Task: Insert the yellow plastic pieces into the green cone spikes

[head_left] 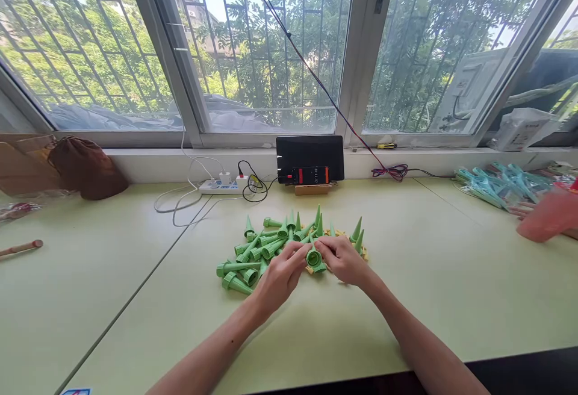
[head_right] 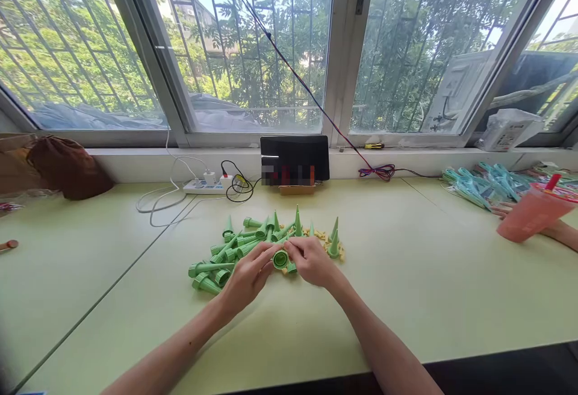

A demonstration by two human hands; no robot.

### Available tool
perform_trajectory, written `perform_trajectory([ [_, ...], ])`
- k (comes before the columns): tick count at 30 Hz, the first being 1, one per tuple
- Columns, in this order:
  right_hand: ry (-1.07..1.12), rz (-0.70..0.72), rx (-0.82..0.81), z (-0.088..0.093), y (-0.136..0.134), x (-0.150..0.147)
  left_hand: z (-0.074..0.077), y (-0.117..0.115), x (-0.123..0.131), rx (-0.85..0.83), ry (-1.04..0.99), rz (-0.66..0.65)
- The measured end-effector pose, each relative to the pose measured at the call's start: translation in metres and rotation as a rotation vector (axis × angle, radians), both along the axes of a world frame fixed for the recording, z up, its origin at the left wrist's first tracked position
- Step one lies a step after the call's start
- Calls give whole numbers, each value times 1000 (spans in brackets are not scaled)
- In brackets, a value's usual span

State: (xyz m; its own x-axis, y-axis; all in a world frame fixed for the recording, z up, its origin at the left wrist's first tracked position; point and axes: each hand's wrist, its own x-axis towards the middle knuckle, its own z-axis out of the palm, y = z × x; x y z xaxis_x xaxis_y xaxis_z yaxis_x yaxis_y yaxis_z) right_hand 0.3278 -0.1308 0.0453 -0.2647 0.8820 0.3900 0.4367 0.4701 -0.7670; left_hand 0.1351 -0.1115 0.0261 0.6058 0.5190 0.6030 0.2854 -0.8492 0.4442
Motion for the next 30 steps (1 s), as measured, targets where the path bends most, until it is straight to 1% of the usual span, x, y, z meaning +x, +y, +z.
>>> perform_trajectory([
  [2,33,-4,-6,0,0,-1,0,0,1,8,4,39],
  [4,64,-31,14,0,-1,-2,0,-1,3,-23,-28,104],
  [7,69,-99,114,-1,-1,-4,0,-3,7,-84,-159,217],
  [9,40,-136,195,-2,-1,-4,0,-4,9,-163,-257,273],
  [10,23,-149,228,-3,-1,-4,1,-4,10,-238,-290,275],
  [11,7,-159,254,-4,0,-4,2,-5,11,-338,-312,248],
  [12,-8,-166,273,-5,0,-4,2,-5,12,-460,-324,196],
  [14,-37,-170,298,-7,1,-4,4,-6,14,-709,-329,45],
  [15,-51,-164,305,-8,1,-4,4,-7,15,-804,-334,-22],
  [17,-74,-143,312,-9,1,-4,4,-7,17,-907,-353,-103],
  [19,-84,-121,319,-9,1,-3,4,-8,17,-923,-368,-142],
  [22,-96,-106,319,-10,1,-2,4,-8,16,-905,-360,-189],
  [25,-123,-103,295,-10,2,-1,4,-8,14,-885,-335,-207],
  [27,-139,-98,278,-10,2,0,2,-8,13,-853,-306,-189],
  [30,-154,-80,245,-9,3,1,-4,-7,11,-739,-214,-98],
])
